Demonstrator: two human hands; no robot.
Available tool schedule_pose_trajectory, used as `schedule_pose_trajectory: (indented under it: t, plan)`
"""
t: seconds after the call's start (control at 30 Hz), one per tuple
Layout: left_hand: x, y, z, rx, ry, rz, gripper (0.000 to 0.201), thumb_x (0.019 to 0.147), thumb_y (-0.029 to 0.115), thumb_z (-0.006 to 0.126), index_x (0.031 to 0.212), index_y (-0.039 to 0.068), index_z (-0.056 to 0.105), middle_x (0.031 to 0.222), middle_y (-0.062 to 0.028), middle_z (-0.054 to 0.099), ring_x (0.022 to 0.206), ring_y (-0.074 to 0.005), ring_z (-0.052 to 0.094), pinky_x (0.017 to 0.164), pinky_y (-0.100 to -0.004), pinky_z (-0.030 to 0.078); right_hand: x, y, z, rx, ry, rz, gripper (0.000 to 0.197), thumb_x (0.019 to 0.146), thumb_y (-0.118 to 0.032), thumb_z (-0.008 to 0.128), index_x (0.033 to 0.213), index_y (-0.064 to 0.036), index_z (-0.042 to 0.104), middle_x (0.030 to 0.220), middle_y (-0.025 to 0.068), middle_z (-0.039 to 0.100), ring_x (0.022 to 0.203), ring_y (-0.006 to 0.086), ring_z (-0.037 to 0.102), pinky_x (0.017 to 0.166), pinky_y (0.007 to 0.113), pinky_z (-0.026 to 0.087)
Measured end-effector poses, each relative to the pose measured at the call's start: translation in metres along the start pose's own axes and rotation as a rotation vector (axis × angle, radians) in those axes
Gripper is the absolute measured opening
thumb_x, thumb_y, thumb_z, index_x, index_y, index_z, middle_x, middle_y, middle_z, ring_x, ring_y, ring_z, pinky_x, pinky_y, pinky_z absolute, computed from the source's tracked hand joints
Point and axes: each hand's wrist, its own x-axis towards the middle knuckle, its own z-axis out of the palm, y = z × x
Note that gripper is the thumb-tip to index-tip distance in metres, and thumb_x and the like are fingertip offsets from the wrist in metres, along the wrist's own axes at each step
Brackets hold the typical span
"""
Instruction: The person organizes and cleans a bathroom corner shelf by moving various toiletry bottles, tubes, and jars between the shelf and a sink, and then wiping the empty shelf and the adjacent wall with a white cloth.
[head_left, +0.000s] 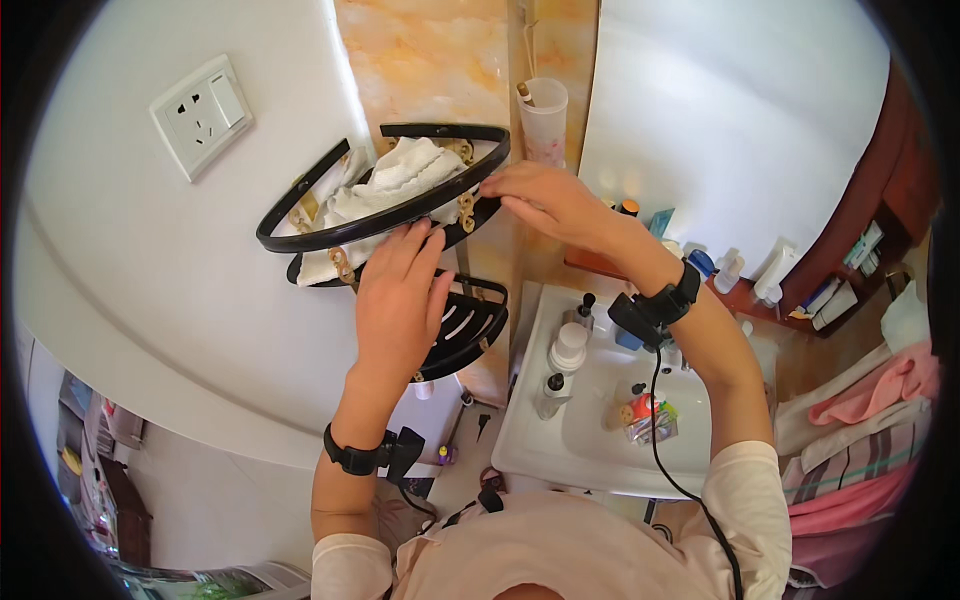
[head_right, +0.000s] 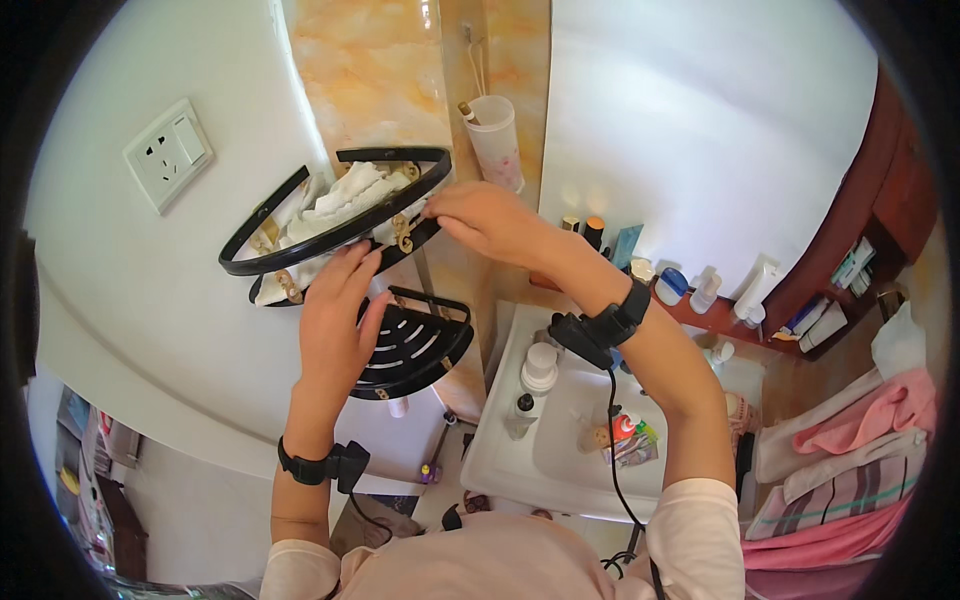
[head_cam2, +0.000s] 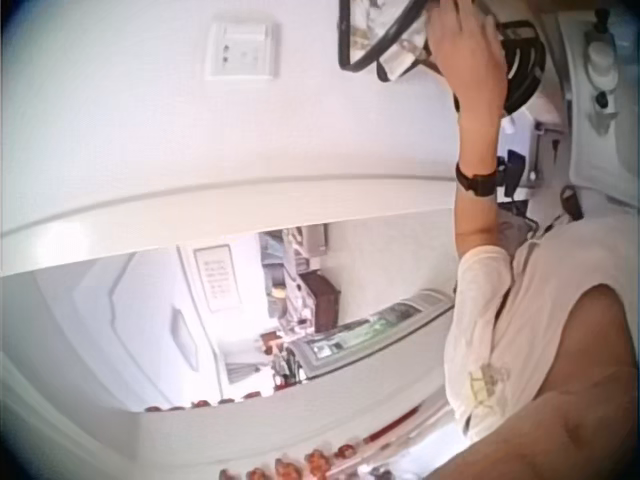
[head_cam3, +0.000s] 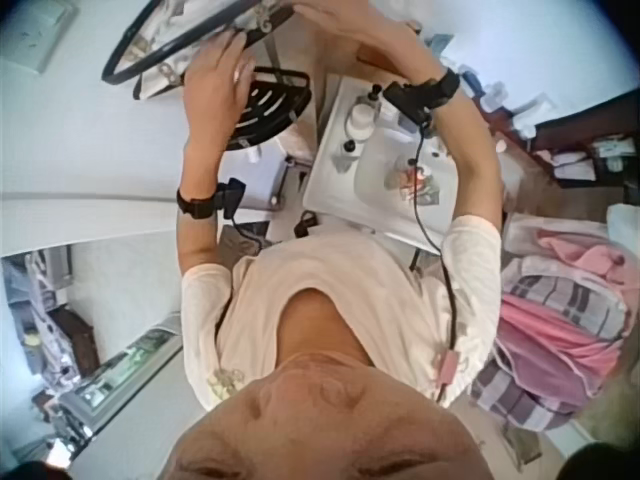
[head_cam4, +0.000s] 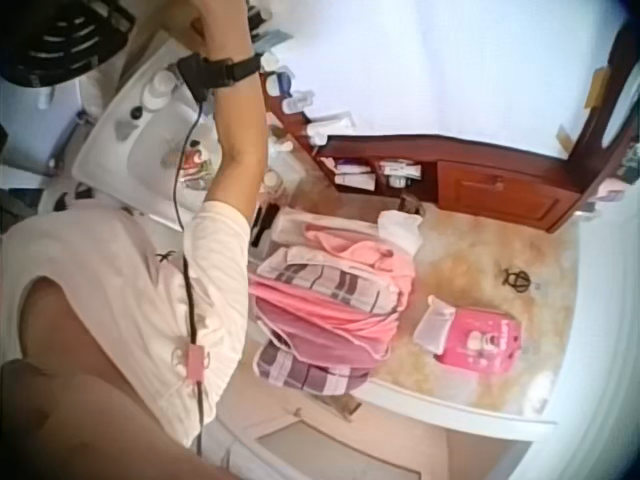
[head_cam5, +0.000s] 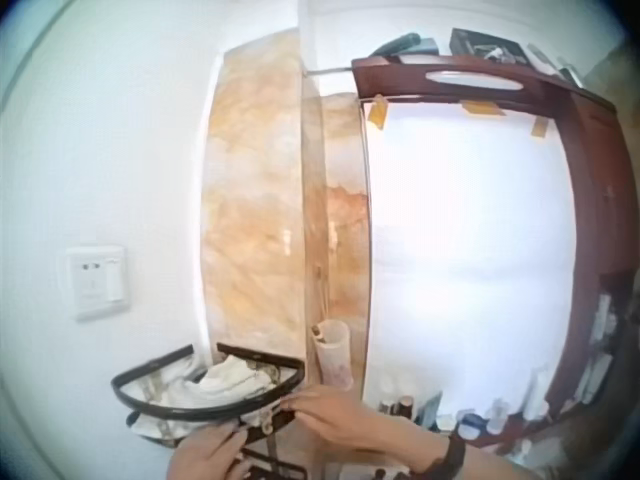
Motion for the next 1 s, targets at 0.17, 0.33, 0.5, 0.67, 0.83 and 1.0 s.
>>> schedule_pose_trajectory:
  t: [0.17, 0.33, 0.5, 0.67, 0.83, 1.0]
  plan:
    - [0.011, 0.011, 0.001, 0.222, 0.067, -0.079, 0.055, 0.080, 0.024, 0.070, 0.128, 0.004, 0.053, 0.138, -0.0201, 0.044, 0.123, -0.0443, 0.042, 0.101, -0.0486, 0.035, 0.000, 0.004, 0.023, 0.229, 0.141, -0.013, 0.026, 0.091, -0.010, 0.048, 0.112, 0.0013, 0.057, 0.117, 0.0170, 0.059, 0.106, 0.0343, 0.055, 0.092, 0.042, 0.045]
    - [0.034, -0.021, 0.019, 0.321, 0.020, -0.058, 0.062, 0.082, 0.048, 0.062, 0.129, 0.008, 0.053, 0.138, -0.0218, 0.043, 0.125, -0.0448, 0.040, 0.099, -0.0537, 0.034, 0.025, 0.011, 0.041, 0.120, 0.079, -0.058, 0.022, 0.088, -0.008, 0.049, 0.107, 0.0011, 0.058, 0.113, 0.0178, 0.059, 0.102, 0.0368, 0.055, 0.090, 0.043, 0.045]
    - [0.039, -0.018, 0.022, 0.126, -0.023, -0.124, 0.045, 0.090, 0.038, 0.055, 0.119, 0.003, 0.059, 0.119, -0.0238, 0.056, 0.111, -0.0448, 0.050, 0.095, -0.0495, 0.039, 0.034, 0.019, 0.033, 0.033, -0.036, 0.015, 0.024, 0.088, -0.010, 0.054, 0.110, -0.0006, 0.058, 0.124, 0.0160, 0.055, 0.111, 0.0340, 0.053, 0.096, 0.041, 0.042]
    - [0.023, 0.006, 0.010, 0.101, -0.045, -0.024, 0.035, 0.088, 0.022, 0.059, 0.117, 0.001, 0.057, 0.119, -0.0210, 0.055, 0.108, -0.0418, 0.051, 0.093, -0.0475, 0.041, 0.017, 0.027, 0.032, 0.167, 0.004, 0.045, 0.024, 0.087, -0.011, 0.059, 0.108, -0.0016, 0.059, 0.106, 0.0143, 0.061, 0.098, 0.0337, 0.056, 0.086, 0.039, 0.045]
    - [0.010, 0.014, -0.004, 0.161, -0.075, 0.065, 0.039, 0.084, 0.017, 0.063, 0.119, 0.001, 0.056, 0.123, -0.0209, 0.053, 0.113, -0.0389, 0.050, 0.095, -0.0459, 0.040, 0.005, 0.030, 0.019, -0.043, 0.210, -0.134, 0.016, 0.086, -0.009, 0.058, 0.101, -0.0023, 0.059, 0.096, 0.0158, 0.062, 0.091, 0.0347, 0.058, 0.078, 0.041, 0.047]
    - [0.009, 0.020, -0.008, 0.153, -0.012, -0.062, 0.043, 0.085, 0.013, 0.061, 0.126, 0.002, 0.053, 0.127, -0.0197, 0.051, 0.115, -0.0405, 0.048, 0.098, -0.0455, 0.039, -0.005, -0.008, 0.020, 0.032, 0.328, 0.009, 0.019, 0.086, -0.006, 0.057, 0.103, -0.0008, 0.059, 0.102, 0.0158, 0.062, 0.094, 0.0348, 0.058, 0.080, 0.041, 0.047]
